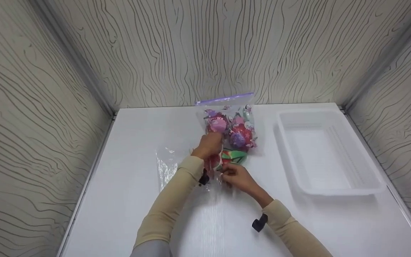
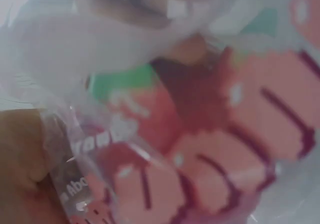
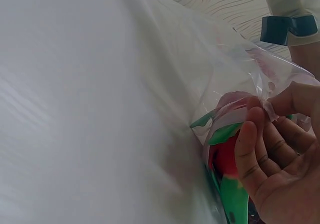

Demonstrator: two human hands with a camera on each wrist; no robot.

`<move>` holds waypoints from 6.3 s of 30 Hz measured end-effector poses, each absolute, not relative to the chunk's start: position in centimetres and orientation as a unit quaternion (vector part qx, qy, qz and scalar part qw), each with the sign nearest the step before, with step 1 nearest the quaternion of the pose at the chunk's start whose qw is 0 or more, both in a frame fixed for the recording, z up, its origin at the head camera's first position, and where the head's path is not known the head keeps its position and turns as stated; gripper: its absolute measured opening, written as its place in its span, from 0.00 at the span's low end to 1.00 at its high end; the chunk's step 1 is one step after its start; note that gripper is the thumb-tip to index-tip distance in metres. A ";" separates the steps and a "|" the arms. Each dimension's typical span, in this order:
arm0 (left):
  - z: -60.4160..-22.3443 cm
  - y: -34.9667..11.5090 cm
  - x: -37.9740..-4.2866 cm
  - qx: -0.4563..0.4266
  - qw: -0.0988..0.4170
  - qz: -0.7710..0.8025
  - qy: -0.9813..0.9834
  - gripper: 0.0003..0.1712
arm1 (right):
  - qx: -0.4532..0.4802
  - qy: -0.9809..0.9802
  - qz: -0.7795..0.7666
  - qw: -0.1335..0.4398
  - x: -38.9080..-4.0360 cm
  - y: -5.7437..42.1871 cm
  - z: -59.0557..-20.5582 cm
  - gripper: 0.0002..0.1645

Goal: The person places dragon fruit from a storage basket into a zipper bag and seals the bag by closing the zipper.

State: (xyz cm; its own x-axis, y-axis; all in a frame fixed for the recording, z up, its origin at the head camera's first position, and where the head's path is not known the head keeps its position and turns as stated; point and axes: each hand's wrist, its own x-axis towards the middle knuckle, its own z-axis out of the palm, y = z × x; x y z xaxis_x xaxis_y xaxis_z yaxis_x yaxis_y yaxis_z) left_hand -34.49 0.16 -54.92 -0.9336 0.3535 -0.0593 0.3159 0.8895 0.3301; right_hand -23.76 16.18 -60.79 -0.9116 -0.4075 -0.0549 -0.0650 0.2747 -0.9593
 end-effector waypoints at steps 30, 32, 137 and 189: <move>-55.3 -1.8 -31.6 0.139 0.033 0.374 0.916 0.08 | -0.191 0.860 -0.473 0.023 -21.5 15.7 -60.5 0.07; -55.4 -1.9 -31.6 0.140 0.026 0.371 0.918 0.09 | -0.199 0.865 -0.461 0.018 -21.4 15.4 -60.7 0.08; -49.8 -11.0 -30.2 0.147 -0.186 0.700 0.674 0.11 | -0.151 0.775 -0.573 -0.220 -29.8 23.6 -48.2 0.12; -38.6 4.9 -33.0 0.313 0.037 0.349 0.882 0.15 | -0.114 0.717 -0.658 -0.200 -30.5 23.4 -50.1 0.08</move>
State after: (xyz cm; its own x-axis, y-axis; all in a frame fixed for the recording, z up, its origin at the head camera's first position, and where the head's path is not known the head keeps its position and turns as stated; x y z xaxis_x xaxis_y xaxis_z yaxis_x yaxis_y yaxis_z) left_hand -32.99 4.86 -38.63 -0.8013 0.5783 0.1530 0.5263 0.5599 0.6399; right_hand -30.53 23.42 -50.14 -0.8939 0.1008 0.4367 -0.4266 0.1071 -0.8981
